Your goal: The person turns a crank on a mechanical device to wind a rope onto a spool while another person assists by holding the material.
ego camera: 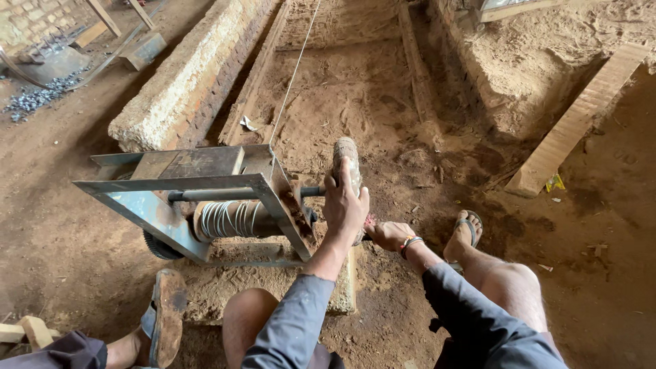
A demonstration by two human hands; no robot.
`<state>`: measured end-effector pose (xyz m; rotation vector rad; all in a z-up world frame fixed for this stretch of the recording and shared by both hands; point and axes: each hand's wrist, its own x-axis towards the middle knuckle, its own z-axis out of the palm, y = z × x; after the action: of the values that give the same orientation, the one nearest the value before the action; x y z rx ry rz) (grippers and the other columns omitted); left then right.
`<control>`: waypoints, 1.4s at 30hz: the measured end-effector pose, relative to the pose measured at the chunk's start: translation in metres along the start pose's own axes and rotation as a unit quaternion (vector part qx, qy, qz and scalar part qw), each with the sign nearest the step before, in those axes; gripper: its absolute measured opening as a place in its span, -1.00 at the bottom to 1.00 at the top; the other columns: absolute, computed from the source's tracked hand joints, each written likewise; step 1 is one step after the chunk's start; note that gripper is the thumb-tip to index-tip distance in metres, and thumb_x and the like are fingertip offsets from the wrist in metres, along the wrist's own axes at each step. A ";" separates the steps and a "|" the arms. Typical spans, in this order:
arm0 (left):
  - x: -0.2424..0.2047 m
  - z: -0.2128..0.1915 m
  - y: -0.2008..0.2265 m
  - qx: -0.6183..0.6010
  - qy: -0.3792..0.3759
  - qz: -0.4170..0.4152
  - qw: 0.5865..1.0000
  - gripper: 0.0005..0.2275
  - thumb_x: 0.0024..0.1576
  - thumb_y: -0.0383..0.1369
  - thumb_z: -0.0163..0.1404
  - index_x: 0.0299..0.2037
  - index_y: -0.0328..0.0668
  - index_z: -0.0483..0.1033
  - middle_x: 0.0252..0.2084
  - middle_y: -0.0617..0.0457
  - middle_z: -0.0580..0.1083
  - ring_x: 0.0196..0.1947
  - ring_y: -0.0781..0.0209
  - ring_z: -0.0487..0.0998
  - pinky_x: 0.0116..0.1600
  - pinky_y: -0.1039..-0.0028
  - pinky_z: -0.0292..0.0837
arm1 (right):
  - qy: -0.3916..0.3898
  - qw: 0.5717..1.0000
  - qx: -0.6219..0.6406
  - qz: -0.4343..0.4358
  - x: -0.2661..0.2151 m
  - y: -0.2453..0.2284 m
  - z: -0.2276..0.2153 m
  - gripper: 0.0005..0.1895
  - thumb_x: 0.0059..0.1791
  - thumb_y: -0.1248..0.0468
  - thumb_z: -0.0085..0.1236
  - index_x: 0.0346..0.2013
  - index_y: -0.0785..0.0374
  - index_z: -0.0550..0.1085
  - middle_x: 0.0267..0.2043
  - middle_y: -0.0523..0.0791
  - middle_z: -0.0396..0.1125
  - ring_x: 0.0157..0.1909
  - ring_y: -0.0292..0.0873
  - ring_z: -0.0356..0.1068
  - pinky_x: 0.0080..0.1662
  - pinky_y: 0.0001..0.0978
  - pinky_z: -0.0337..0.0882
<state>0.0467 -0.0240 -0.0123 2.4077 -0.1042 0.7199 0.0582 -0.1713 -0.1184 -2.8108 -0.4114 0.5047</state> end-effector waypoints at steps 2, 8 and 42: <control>0.012 -0.004 0.005 0.016 -0.034 -0.033 0.999 -0.22 0.11 -0.38 0.13 0.52 0.12 -0.06 0.16 -0.47 0.29 -0.18 -0.18 0.60 -0.42 0.29 0.68 | 0.012 1.000 -0.004 -0.012 -0.005 -0.003 -0.004 -0.36 0.14 -0.21 -0.48 -0.42 0.11 0.45 -0.50 -0.01 0.41 -0.51 -0.02 0.34 -0.30 -0.04 0.38; 0.056 -0.016 0.018 0.054 -0.149 -0.119 0.980 -0.32 0.21 -0.43 -0.01 0.53 0.12 -0.06 0.07 -0.42 0.31 -0.33 -0.08 0.58 -0.49 0.28 0.61 | 0.049 0.998 -0.031 -0.037 -0.032 -0.016 -0.019 -0.42 0.17 -0.14 -0.47 -0.41 0.10 0.43 -0.54 -0.03 0.35 -0.52 0.01 0.38 -0.37 -0.05 0.39; 0.207 0.033 0.021 0.231 -0.479 -0.182 0.827 -0.71 0.12 -0.23 0.13 0.01 -0.12 0.66 0.13 -0.17 0.54 0.03 -0.07 0.58 0.18 0.16 0.46 | 0.465 0.881 0.004 -0.092 -0.098 -0.079 -0.112 -0.84 0.00 0.07 0.15 -0.36 0.03 0.56 -0.31 -0.19 0.46 -0.24 -0.11 0.46 -0.21 -0.22 0.39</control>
<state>0.2324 -0.0404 0.0849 2.8864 0.1451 -0.7748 -0.0065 -0.1516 0.0355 -2.5685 -0.4287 -0.8598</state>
